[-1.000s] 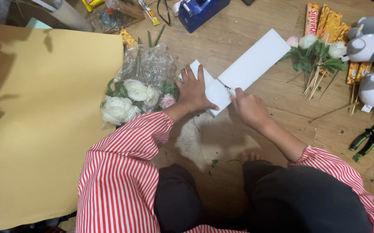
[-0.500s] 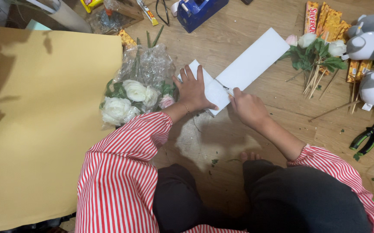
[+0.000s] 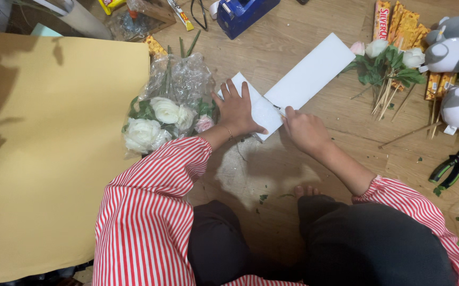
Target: The person sits on the floor and uses a utility knife to cut a long white foam block into smaller rectangular pieces. They measure the foam against a stuffed teddy bear before making cuts and separating the sections.
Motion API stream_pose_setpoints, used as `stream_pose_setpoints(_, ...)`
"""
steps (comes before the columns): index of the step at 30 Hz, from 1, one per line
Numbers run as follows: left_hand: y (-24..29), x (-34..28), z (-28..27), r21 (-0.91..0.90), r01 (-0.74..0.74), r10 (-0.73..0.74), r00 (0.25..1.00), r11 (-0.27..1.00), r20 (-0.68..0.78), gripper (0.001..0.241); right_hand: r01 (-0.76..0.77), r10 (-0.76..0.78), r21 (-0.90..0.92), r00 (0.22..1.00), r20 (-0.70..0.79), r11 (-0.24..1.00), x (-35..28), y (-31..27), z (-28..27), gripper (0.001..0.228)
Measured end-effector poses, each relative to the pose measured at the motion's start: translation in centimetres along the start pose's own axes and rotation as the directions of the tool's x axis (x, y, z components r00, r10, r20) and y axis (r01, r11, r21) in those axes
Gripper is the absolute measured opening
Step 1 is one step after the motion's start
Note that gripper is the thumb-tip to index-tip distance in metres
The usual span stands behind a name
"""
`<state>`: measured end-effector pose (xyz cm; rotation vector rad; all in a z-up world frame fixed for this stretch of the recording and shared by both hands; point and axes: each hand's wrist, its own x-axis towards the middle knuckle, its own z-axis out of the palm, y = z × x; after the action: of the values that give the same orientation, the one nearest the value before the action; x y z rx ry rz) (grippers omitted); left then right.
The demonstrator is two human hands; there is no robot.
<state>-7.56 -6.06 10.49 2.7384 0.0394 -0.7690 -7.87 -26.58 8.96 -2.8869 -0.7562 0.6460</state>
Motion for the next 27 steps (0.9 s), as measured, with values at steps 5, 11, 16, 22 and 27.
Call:
stream_pose_setpoints(5,0.1,-0.1,0.0,0.01,0.0,0.0,1.0,1.0,0.005,0.133,0.0,-0.001,-0.016,1.0,-0.026,1.0,-0.6,0.1,-0.1,0.033)
stream_pose_setpoints(11,0.3,-0.6,-0.4,0.002,0.006,-0.006,1.0,1.0,-0.001,0.131,-0.023,0.023,-0.001,0.999,-0.047,1.0,-1.5,0.4,0.6,0.033)
stream_pose_setpoints(16,0.3,-0.4,-0.2,0.008,0.01,-0.01,1.0,1.0,-0.007,0.131,-0.015,0.012,-0.068,0.999,-0.045,0.998,-1.9,1.0,1.1,0.032)
stream_pose_setpoints(22,0.1,-0.2,0.2,0.006,0.01,-0.01,1.0,1.0,-0.016,0.136,-0.018,0.016,-0.04,0.998,-0.058,0.999,-3.1,0.7,0.6,0.028)
stream_pose_setpoints(27,0.5,-0.5,-0.3,0.019,0.033,-0.033,0.999,0.999,0.004,0.134,-0.065,0.065,-0.047,0.998,0.008,0.997,-3.8,1.5,1.3,0.027)
